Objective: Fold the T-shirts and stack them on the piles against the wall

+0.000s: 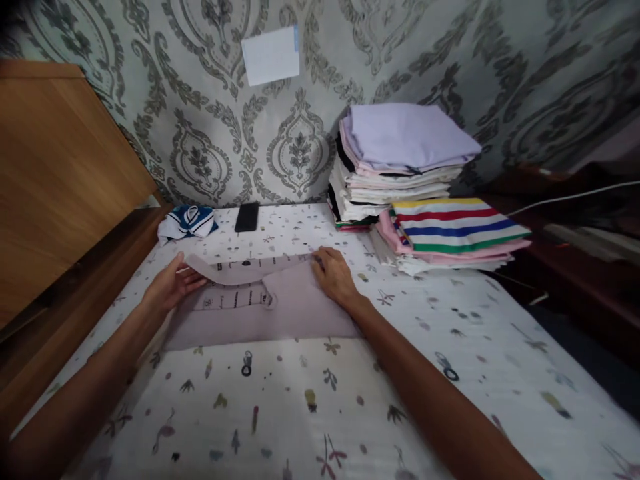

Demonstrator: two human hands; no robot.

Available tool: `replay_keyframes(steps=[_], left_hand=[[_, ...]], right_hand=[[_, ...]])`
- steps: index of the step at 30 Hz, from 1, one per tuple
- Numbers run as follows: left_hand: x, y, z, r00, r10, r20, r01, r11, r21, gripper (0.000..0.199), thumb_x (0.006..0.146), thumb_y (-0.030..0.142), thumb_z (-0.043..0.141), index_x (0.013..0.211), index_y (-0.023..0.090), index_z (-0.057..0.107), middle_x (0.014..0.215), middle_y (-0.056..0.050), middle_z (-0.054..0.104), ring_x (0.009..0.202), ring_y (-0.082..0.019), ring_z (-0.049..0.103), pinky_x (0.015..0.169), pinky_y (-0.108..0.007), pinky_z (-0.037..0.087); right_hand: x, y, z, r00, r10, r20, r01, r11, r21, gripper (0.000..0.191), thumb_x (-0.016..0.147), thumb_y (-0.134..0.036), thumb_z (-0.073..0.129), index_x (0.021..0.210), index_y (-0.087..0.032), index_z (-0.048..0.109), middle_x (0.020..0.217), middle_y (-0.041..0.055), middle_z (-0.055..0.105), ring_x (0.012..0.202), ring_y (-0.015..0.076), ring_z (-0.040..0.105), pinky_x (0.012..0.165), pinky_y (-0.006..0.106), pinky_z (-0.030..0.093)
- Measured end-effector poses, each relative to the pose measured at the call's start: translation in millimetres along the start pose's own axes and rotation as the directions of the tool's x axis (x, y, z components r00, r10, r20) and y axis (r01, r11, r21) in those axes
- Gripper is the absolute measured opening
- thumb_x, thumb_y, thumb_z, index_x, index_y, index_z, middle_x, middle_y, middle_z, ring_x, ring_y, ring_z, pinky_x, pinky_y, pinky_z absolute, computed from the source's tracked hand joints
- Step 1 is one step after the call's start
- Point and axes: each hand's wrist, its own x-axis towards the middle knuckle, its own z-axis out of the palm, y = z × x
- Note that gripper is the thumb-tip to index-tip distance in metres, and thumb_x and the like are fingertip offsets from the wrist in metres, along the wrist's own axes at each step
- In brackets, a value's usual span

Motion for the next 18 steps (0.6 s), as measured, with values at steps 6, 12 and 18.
replay_keyframes(steps=[6, 12, 18], left_hand=[[21, 5, -5.8, 0.991, -0.079, -0.105, 0.086, 0.994, 0.067, 0.027, 0.061, 0.021, 0.077, 0.080, 0.016, 0.057, 0.055, 0.002, 0.060, 0.050, -0.014, 0.058, 0.047, -0.022, 0.044], [31, 2, -6.8, 0.990, -0.011, -0.141, 0.037, 0.983, 0.182, 0.027, 0.052, 0.017, 0.071, 0.075, 0.020, 0.058, 0.051, 0.007, 0.054, 0.047, -0.011, 0.051, 0.045, -0.020, 0.038], [38, 3, -6.0, 0.993, 0.008, -0.116, 0.019, 0.972, 0.235, 0.027, 0.048, 0.023, 0.073, 0.071, 0.020, 0.059, 0.055, 0.005, 0.057, 0.052, -0.013, 0.055, 0.049, -0.023, 0.043]], right_hand=[[0, 3, -2, 0.999, 0.031, -0.030, -0.030, 0.999, 0.039, 0.034, 0.090, -0.028, 0.044, 0.112, -0.014, 0.066, 0.116, 0.0147, 0.067, 0.114, 0.0291, 0.057, 0.104, 0.046, 0.040], [1, 10, -3, 0.990, 0.120, -0.078, -0.113, 0.990, 0.088, 0.036, 0.090, -0.030, 0.044, 0.114, -0.014, 0.065, 0.121, 0.0160, 0.064, 0.119, 0.0293, 0.055, 0.106, 0.046, 0.040], [2, 15, -4, 0.980, 0.161, -0.118, -0.145, 0.980, 0.137, 0.031, 0.088, -0.029, 0.046, 0.107, -0.016, 0.067, 0.120, 0.0154, 0.063, 0.118, 0.0289, 0.054, 0.105, 0.045, 0.041]])
